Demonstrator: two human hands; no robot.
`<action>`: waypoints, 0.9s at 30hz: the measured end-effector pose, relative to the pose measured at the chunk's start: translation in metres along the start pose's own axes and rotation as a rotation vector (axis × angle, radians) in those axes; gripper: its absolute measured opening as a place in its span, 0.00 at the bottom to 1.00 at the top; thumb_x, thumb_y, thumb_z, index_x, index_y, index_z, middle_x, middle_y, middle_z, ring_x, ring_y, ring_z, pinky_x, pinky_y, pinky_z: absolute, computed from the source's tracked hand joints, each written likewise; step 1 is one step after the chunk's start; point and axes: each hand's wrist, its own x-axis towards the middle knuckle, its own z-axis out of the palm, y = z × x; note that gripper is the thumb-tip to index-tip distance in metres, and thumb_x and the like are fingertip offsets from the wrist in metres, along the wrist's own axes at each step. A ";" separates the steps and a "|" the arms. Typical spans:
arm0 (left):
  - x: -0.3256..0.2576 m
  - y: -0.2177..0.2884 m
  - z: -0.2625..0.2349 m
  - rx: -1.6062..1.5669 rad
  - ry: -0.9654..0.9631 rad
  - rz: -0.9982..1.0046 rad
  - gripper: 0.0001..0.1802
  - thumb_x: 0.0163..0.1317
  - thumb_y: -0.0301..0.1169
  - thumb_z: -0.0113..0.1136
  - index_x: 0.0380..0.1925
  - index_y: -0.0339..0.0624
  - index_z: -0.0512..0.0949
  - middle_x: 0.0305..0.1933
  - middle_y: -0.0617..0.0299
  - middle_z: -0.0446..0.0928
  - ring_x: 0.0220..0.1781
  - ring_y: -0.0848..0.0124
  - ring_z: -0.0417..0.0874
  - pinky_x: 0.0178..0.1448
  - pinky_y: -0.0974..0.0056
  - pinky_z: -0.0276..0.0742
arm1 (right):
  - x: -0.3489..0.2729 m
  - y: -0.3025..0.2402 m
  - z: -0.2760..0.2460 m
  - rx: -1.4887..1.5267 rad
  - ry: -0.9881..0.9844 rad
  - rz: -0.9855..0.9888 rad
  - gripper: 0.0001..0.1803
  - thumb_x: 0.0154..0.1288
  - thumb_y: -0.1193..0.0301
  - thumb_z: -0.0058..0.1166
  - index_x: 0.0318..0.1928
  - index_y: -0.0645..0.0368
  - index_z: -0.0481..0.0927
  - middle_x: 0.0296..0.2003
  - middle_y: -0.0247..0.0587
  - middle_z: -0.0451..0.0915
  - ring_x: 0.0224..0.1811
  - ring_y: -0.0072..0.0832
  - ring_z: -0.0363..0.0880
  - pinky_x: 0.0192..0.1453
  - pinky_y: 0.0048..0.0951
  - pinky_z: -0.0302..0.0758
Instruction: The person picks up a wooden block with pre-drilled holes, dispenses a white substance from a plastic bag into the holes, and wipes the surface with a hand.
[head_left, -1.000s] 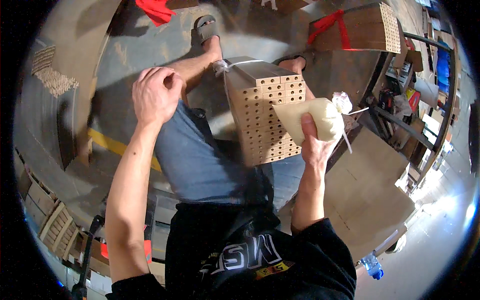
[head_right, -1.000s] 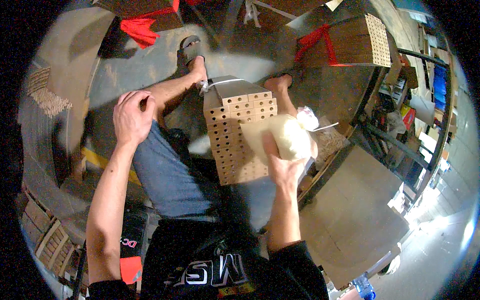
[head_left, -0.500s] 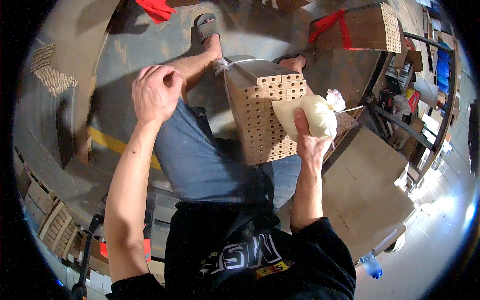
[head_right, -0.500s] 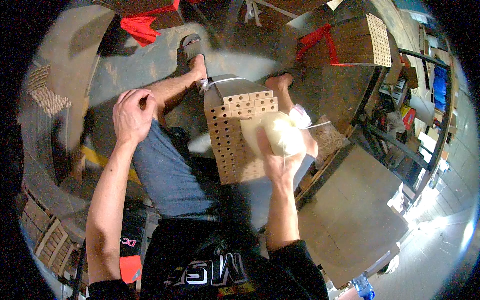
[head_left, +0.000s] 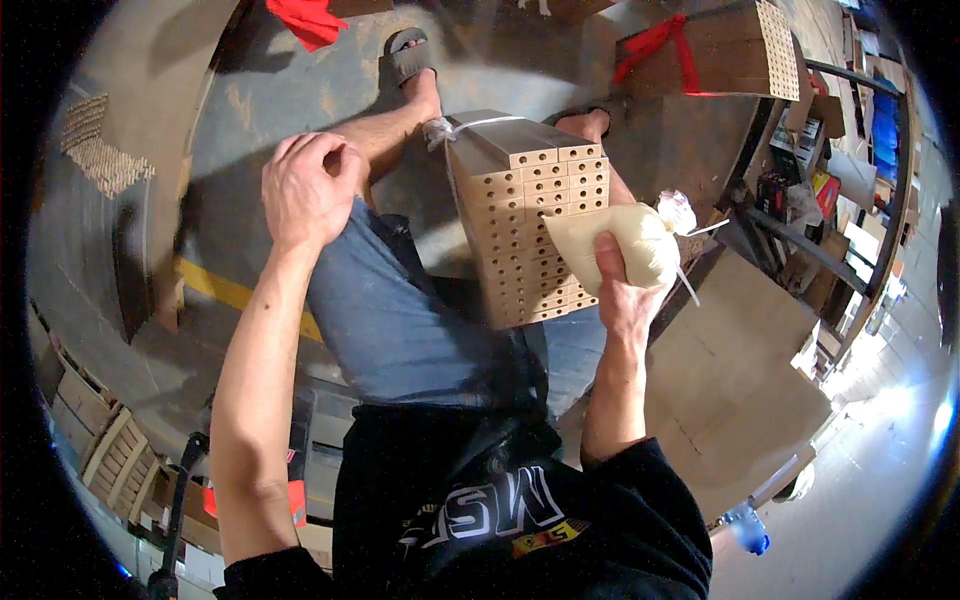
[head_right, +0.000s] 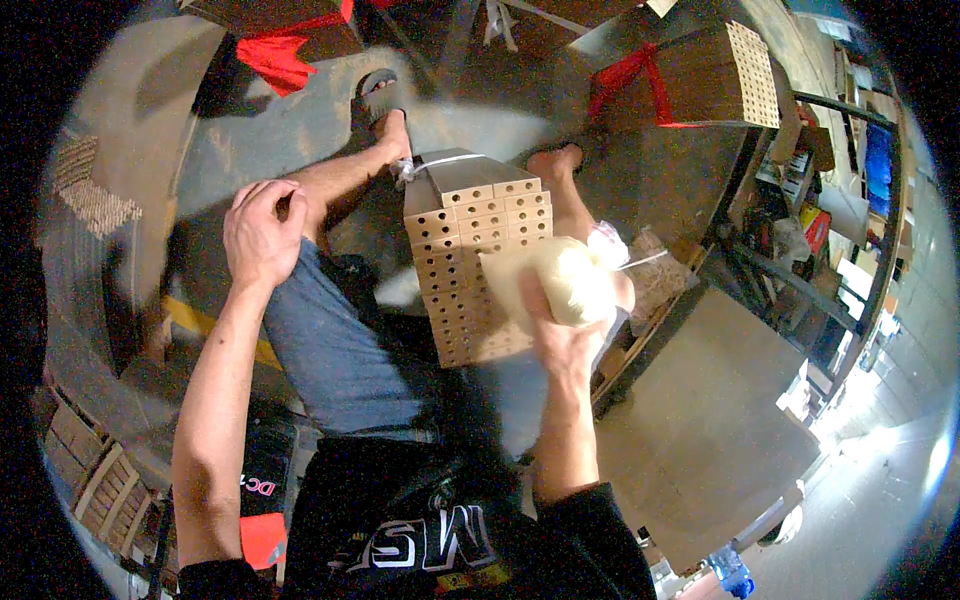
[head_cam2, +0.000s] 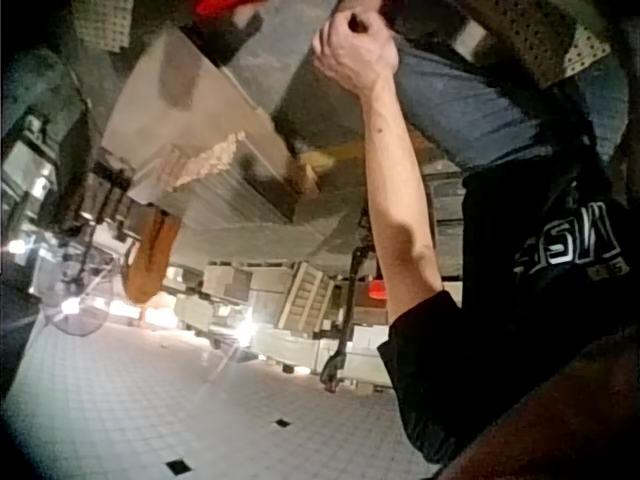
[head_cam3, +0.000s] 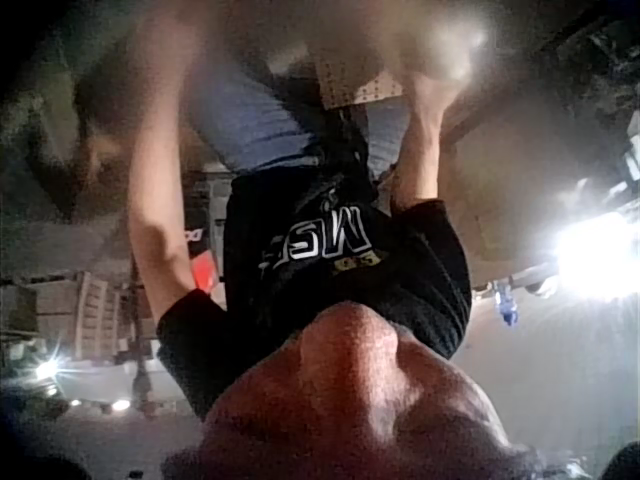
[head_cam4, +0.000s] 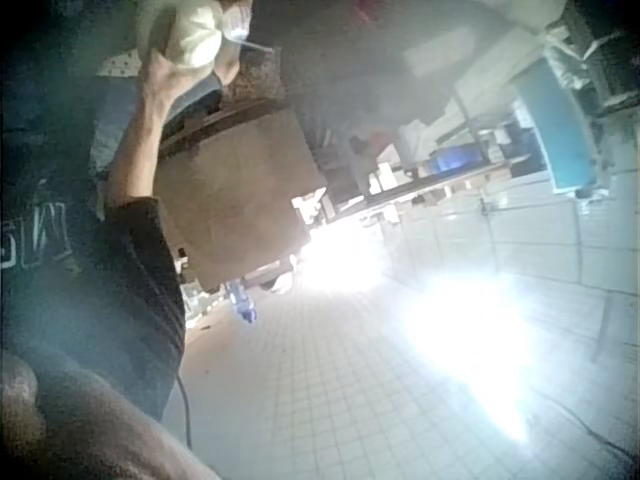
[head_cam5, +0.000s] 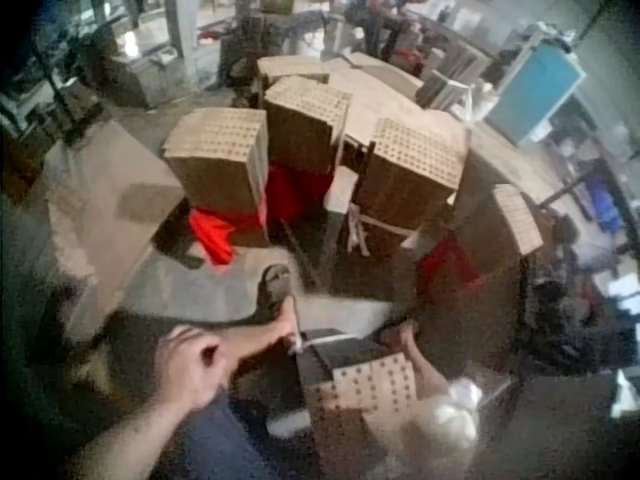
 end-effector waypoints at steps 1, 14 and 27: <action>0.000 0.000 0.000 -0.012 -0.007 -0.003 0.10 0.58 0.38 0.61 0.32 0.45 0.85 0.40 0.60 0.85 0.48 0.58 0.82 0.53 0.55 0.77 | 0.000 -0.006 0.001 0.000 -0.001 0.000 0.27 0.49 0.62 0.76 0.46 0.64 0.81 0.41 0.42 0.83 0.45 0.34 0.81 0.54 0.36 0.77; 0.001 0.000 0.000 -0.026 -0.013 0.006 0.10 0.58 0.37 0.61 0.31 0.43 0.84 0.39 0.58 0.85 0.47 0.57 0.83 0.52 0.54 0.78 | -0.005 -0.010 0.000 0.044 0.003 0.039 0.29 0.51 0.62 0.74 0.50 0.64 0.80 0.44 0.42 0.83 0.46 0.31 0.82 0.54 0.33 0.78; 0.002 0.001 -0.001 -0.018 -0.081 -0.010 0.12 0.62 0.37 0.59 0.36 0.42 0.84 0.44 0.57 0.84 0.50 0.55 0.81 0.56 0.56 0.76 | 0.004 0.006 -0.007 -0.009 0.096 0.027 0.35 0.48 0.59 0.76 0.52 0.66 0.76 0.46 0.46 0.79 0.49 0.33 0.79 0.56 0.36 0.75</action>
